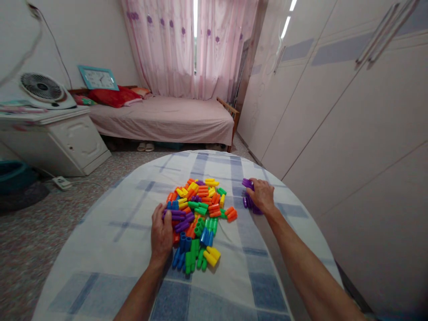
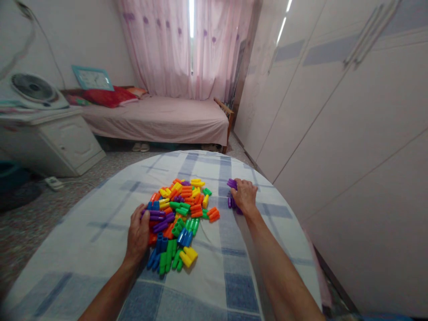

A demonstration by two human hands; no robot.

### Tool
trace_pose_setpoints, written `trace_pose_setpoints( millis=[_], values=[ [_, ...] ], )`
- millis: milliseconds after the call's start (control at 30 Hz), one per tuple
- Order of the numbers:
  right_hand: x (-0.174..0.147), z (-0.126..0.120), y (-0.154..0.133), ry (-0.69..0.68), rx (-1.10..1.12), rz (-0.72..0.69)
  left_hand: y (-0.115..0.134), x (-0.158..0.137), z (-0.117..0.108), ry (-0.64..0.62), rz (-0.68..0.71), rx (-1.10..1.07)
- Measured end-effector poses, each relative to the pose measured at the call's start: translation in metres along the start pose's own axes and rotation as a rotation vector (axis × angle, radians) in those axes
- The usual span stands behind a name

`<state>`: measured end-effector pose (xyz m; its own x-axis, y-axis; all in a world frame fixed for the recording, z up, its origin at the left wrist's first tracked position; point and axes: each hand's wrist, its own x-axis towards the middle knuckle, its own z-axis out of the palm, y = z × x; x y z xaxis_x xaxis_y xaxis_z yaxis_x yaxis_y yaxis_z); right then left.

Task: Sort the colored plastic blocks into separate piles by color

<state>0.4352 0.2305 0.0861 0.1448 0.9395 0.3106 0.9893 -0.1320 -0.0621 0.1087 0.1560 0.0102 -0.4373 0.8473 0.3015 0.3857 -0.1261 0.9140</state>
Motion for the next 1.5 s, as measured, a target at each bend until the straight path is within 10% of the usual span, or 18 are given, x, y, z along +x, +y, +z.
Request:
trace_pose_setpoints(
  millis=[167,333,633,933,1200,1500],
  values=[
    [-0.005,0.016,0.003,-0.130,0.013,-0.050,0.003,0.000,0.000,-0.003,-0.011,-0.004],
    [-0.022,0.023,0.010,0.146,0.181,-0.063,0.004,0.001,0.000,-0.005,-0.012,-0.005],
    [-0.056,0.055,0.039,0.222,0.438,0.488,-0.001,0.000,0.001,0.014,0.006,-0.056],
    [-0.056,0.037,0.000,0.325,0.558,0.263,0.002,-0.001,0.000,0.040,-0.048,-0.141],
    [-0.105,-0.013,-0.119,0.021,0.715,-0.446,0.007,0.002,-0.004,0.122,-0.129,-0.262],
    [-0.118,-0.024,-0.180,-0.051,0.368,-0.423,0.011,0.005,-0.003,0.111,-0.114,-0.218]
  ],
)
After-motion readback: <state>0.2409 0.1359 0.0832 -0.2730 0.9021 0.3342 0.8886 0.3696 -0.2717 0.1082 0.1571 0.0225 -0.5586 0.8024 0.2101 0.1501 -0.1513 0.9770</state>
